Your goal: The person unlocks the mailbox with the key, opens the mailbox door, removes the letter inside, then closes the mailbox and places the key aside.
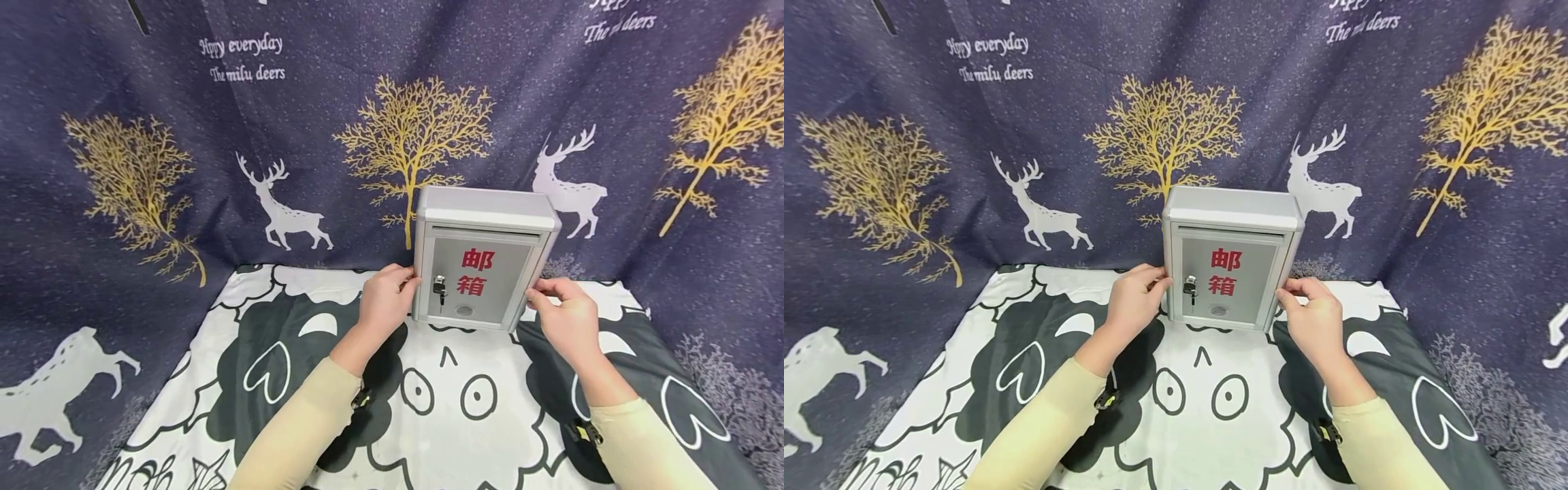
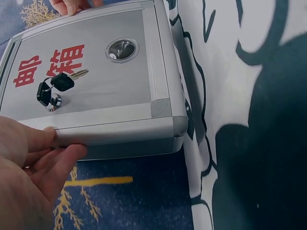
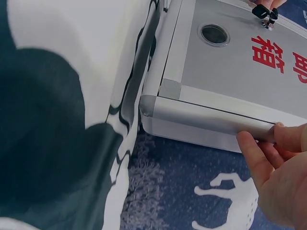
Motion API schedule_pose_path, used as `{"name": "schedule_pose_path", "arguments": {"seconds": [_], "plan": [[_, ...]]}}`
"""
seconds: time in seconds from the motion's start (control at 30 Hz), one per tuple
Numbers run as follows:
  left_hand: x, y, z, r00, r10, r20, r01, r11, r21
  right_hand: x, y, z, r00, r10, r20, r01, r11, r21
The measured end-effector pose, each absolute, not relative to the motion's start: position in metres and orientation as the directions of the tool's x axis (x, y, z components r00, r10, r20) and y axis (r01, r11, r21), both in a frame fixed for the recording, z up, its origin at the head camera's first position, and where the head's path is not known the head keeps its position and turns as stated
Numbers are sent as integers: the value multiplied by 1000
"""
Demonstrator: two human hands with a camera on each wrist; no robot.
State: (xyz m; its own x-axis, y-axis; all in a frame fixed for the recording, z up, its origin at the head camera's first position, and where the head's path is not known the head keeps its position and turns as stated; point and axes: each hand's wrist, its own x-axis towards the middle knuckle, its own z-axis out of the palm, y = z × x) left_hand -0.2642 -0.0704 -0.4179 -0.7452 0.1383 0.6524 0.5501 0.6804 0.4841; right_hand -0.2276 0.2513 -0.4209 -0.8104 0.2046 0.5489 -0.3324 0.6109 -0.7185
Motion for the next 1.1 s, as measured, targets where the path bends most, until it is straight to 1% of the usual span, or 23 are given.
{"name": "schedule_pose_path", "arguments": {"seconds": [0.3,0.5,0.7,0.87,1.1], "plan": [[-262,-88,-420,-750,116,651,525,704,479,-234,236,-424,-812,172,557,-350,620,-702],[-260,-97,-421,-751,103,652,517,707,483,-235,226,-424,-829,161,535,-358,582,-730],[-260,-105,-425,-768,69,637,486,710,509,-238,216,-426,-823,151,547,-375,579,-724],[-263,-110,-427,-768,55,639,479,711,515,-242,210,-428,-830,153,536,-376,556,-741],[-264,-114,-430,-761,46,647,479,712,513,-247,207,-433,-827,152,541,-357,601,-715]]}}
